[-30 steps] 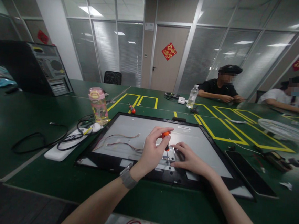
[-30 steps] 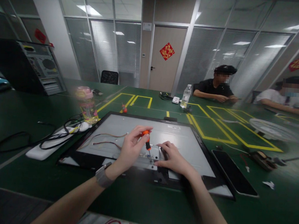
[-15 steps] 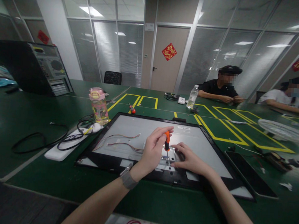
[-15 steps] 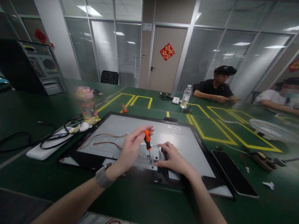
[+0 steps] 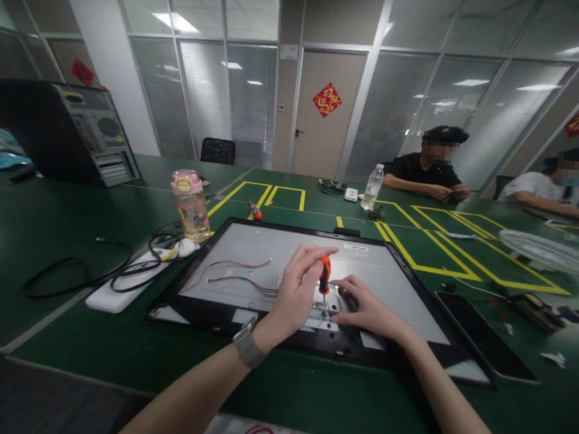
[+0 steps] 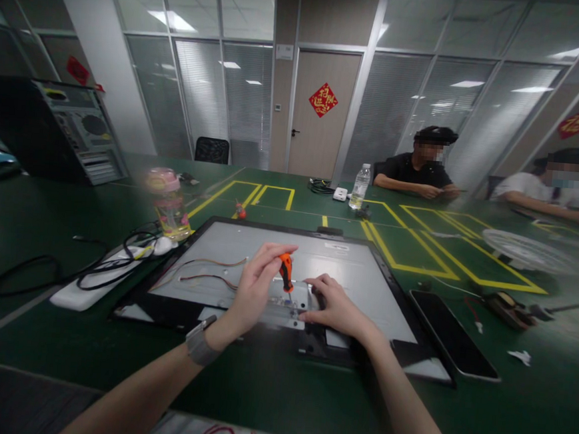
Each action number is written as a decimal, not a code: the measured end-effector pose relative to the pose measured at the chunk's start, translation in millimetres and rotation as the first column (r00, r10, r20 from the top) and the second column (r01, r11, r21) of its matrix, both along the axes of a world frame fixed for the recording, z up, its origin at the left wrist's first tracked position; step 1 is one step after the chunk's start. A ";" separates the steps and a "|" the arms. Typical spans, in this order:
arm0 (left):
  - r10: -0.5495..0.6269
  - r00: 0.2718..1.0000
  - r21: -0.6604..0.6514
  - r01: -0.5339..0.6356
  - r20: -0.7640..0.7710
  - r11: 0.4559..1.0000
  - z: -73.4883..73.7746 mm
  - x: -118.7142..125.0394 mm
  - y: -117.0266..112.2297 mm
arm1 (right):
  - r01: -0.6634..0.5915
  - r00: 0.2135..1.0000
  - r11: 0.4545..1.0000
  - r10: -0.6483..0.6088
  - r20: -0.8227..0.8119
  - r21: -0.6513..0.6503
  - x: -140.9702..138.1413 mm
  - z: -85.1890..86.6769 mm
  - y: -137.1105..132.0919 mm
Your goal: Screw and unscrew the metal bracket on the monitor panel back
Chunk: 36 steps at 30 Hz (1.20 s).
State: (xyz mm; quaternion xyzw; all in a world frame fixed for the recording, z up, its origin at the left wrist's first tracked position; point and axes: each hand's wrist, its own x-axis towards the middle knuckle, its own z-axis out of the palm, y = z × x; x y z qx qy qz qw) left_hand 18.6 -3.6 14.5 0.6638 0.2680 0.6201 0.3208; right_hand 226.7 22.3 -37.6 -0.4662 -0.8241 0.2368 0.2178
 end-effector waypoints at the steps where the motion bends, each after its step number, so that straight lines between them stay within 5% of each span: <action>1: -0.009 1.000 -0.005 0.009 0.002 1.000 0.0 -0.1 0.1 | 0.001 1.000 1.000 -0.001 0.000 -0.005 -0.3 0.6 -0.3; 36: 0.093 0.995 0.123 -0.088 -0.041 0.989 -2.0 2.0 -0.8 | -0.020 0.998 1.000 0.019 -0.057 -0.016 1.7 -6.0 6.7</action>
